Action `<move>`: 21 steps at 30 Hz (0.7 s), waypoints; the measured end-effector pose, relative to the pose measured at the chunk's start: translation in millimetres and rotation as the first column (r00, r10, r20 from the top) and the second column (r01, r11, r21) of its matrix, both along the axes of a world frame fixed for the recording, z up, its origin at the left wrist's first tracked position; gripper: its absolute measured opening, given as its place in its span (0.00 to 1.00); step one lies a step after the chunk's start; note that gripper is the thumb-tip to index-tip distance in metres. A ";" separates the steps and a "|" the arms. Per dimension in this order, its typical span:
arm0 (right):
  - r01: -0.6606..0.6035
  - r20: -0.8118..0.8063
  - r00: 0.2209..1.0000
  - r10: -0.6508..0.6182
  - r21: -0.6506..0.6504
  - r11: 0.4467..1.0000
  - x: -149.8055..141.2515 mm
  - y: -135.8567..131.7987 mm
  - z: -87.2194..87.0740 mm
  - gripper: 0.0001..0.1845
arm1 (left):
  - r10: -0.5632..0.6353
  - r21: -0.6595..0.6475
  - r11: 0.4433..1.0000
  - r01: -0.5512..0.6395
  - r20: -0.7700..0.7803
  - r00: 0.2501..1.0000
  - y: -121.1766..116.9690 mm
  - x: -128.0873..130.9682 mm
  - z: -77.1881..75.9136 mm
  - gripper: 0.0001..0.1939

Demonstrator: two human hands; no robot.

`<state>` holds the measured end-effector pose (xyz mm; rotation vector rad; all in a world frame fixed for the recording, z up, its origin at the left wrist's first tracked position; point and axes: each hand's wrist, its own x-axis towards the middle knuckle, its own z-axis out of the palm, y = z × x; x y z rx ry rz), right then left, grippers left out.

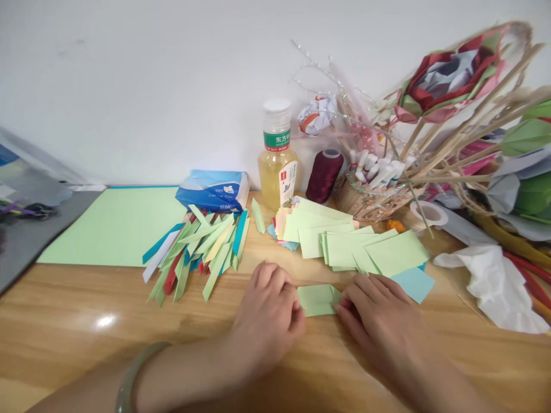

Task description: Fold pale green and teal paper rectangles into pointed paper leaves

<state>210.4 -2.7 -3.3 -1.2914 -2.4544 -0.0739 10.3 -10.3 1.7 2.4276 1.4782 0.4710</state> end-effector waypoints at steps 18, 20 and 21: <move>-0.003 -0.081 0.997 -0.014 -0.211 0.977 5.2 2.8 8.1 0.08 | -0.175 0.197 0.966 0.169 0.014 0.984 -1.7 -6.2 -5.7 0.11; -0.017 -0.083 0.997 0.002 -0.183 0.983 5.8 1.9 9.2 0.10 | -0.174 0.355 0.918 0.178 -0.044 0.984 -5.3 -7.2 -11.9 0.09; -0.038 -0.082 0.996 0.026 -0.138 0.990 6.2 0.9 9.7 0.10 | -0.178 0.410 0.890 0.198 -0.087 0.980 -7.5 -8.1 -13.7 0.09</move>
